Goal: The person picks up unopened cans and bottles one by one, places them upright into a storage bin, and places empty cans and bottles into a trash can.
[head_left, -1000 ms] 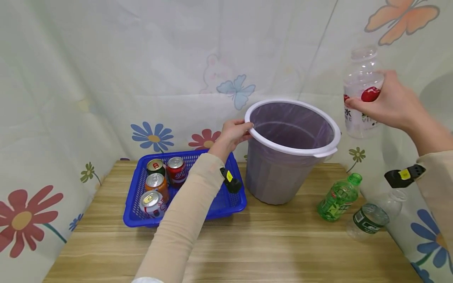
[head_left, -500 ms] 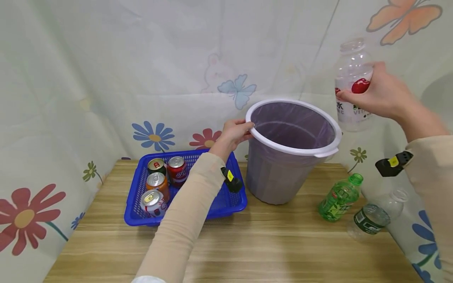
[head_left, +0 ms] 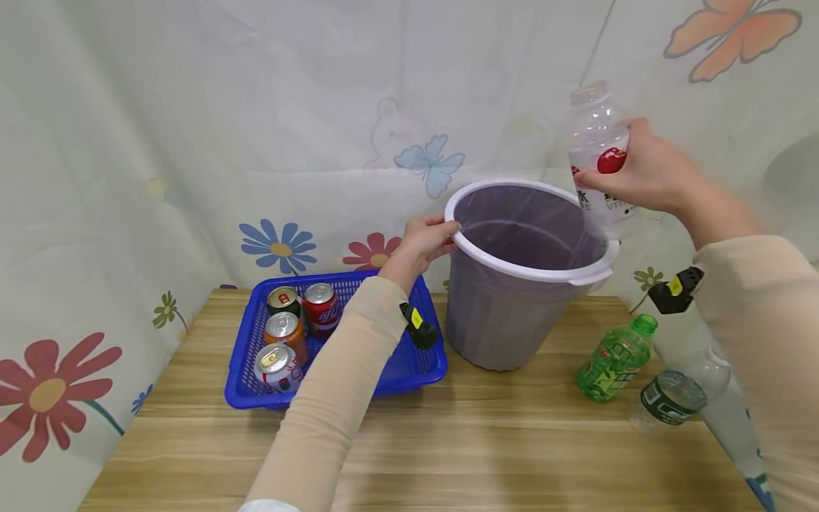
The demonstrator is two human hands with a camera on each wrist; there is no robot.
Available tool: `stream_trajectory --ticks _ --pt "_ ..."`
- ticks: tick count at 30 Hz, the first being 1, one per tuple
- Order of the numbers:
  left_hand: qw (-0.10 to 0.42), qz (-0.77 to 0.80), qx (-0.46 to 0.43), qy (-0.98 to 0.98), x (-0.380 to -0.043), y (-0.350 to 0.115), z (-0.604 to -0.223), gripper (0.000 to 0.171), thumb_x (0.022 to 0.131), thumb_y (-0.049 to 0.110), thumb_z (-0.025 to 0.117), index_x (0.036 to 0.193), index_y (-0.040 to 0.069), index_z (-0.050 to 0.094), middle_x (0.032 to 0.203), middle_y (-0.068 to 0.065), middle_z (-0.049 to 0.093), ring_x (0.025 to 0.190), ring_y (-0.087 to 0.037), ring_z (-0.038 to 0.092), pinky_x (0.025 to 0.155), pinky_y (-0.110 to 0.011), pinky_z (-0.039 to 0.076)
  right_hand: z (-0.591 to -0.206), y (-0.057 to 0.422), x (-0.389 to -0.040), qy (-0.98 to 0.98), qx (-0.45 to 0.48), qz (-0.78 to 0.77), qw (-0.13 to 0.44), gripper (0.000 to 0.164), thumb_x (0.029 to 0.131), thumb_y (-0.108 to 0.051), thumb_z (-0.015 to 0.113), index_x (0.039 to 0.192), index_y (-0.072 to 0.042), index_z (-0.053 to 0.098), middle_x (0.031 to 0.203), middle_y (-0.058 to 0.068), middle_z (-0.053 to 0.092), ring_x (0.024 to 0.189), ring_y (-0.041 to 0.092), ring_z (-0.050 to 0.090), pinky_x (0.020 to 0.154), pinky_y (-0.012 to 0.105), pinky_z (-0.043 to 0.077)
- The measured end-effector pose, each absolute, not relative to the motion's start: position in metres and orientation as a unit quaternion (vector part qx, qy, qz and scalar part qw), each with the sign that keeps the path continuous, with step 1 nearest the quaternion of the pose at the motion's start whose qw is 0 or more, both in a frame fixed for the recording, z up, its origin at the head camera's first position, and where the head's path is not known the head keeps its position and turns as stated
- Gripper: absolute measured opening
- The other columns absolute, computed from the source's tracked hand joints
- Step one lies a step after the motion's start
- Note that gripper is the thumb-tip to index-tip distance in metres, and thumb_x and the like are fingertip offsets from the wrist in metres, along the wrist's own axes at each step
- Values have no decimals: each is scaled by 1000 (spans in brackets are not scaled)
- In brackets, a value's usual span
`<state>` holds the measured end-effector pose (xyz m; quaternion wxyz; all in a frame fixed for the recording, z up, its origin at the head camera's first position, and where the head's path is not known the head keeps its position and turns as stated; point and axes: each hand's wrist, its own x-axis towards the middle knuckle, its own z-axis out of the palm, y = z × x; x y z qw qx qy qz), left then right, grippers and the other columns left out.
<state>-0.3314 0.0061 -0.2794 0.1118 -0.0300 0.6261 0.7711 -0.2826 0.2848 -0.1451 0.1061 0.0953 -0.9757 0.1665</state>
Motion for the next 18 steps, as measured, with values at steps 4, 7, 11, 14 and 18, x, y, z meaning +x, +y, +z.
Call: stream_trajectory --ticks 4,7,11,14,18 --pt "106 773 -32 625 -331 5 -279 44 86 7 63 128 -2 51 110 -15 59 83 -20 64 75 -28 55 -147 275 -284 -975 104 168 100 91 81 -49 62 138 2 13 112 27 48 94 40 51 63 37 44" --pt "102 772 -31 627 -331 5 -280 43 86 7 63 126 -1 52 107 -15 61 80 -19 64 75 -28 55 -148 269 -286 -975 111 167 98 92 81 -50 61 138 3 13 113 28 47 95 41 50 69 44 45" --pt "101 769 -26 631 -332 4 -282 42 86 8 62 126 -1 53 107 -15 61 77 -17 63 77 -28 55 -150 262 -288 -974 121 169 94 91 81 -49 61 138 4 13 114 28 46 96 42 49 75 51 46" --pt "101 769 -25 630 -332 4 -281 43 86 8 63 127 -1 52 107 -15 61 78 -18 63 77 -28 55 -151 257 -289 -973 126 172 88 91 81 -49 61 138 3 13 115 27 45 97 42 49 78 53 46" --pt "99 772 -28 627 -331 4 -280 43 86 8 63 126 -1 53 106 -15 61 81 -20 64 76 -29 55 -154 251 -291 -972 135 174 82 91 81 -49 62 138 3 14 116 27 44 98 42 48 80 53 47"
